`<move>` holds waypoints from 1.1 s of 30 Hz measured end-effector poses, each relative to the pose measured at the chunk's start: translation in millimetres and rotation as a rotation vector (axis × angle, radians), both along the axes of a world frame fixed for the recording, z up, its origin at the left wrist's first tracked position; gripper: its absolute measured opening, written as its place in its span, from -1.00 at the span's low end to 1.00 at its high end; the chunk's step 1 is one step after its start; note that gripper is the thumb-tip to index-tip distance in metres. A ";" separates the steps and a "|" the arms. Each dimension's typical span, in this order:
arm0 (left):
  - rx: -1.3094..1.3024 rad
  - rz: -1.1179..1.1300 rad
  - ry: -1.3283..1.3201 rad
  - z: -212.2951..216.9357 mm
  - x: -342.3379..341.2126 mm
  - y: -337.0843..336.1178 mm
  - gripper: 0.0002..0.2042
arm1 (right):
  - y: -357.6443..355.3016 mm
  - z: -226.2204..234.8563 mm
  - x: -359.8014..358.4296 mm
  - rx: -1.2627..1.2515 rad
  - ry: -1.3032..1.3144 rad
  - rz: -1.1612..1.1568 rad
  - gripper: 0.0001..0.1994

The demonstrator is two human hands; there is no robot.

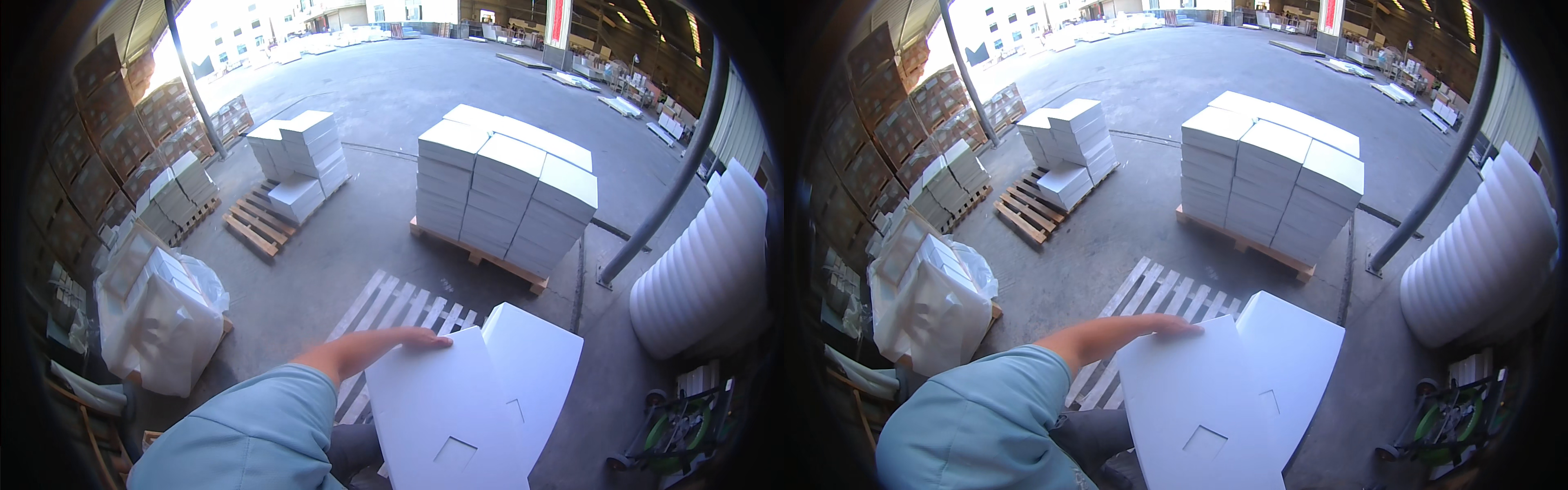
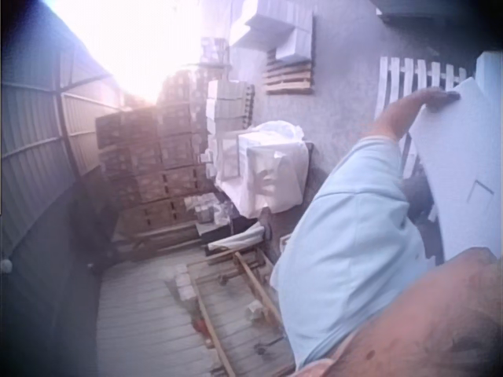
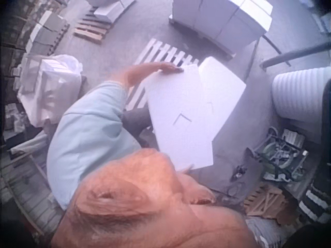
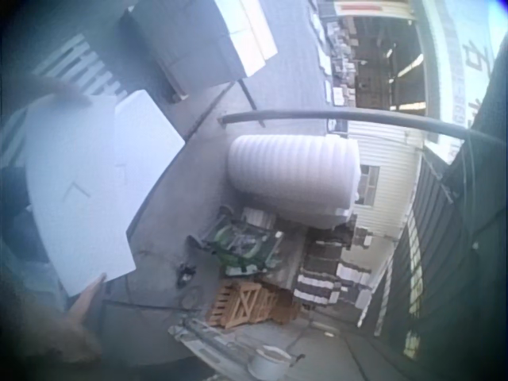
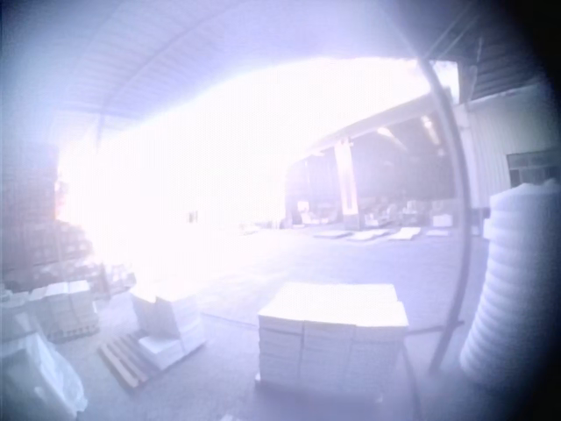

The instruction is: The person handles a white strap, then repeatedly picks up white rectangular panels from a pallet and places them onto a plastic-wrapped stack. The person adjusts the panels by hand to align them on the stack.

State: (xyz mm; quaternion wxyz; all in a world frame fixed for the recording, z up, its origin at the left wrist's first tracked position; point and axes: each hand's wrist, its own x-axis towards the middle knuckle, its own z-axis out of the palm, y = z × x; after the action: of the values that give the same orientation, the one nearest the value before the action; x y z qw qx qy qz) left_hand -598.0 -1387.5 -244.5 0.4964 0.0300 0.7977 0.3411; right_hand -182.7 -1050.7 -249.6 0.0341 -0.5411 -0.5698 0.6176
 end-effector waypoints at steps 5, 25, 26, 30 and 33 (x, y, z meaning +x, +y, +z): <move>0.077 0.124 0.038 28.8 6.5 4.2 -0.14 | 15.0 1.2 1.1 -0.031 0.010 -0.039 -0.35; 0.337 -0.108 0.000 56.1 86.9 -7.7 -0.13 | -42.7 1.8 188.2 -0.053 -0.208 -0.264 -0.16; 0.307 -0.101 -0.017 61.7 91.3 -7.3 -0.13 | -58.7 0.7 201.4 -0.059 -0.177 -0.273 -0.17; -0.071 -0.174 0.195 85.8 110.9 2.2 -0.09 | -133.4 -20.6 270.0 -0.158 -0.103 -0.402 -0.18; -0.153 -0.240 0.196 96.4 134.9 11.0 -0.10 | -186.8 -41.1 325.1 -0.196 -0.243 -0.466 -0.17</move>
State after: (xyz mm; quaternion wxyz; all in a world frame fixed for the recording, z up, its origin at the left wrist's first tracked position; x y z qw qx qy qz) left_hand -463.1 -1376.5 -148.1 0.4545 0.1203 0.8565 0.2133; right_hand 142.3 -1237.5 -290.7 0.0540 -0.7282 -0.3676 0.5759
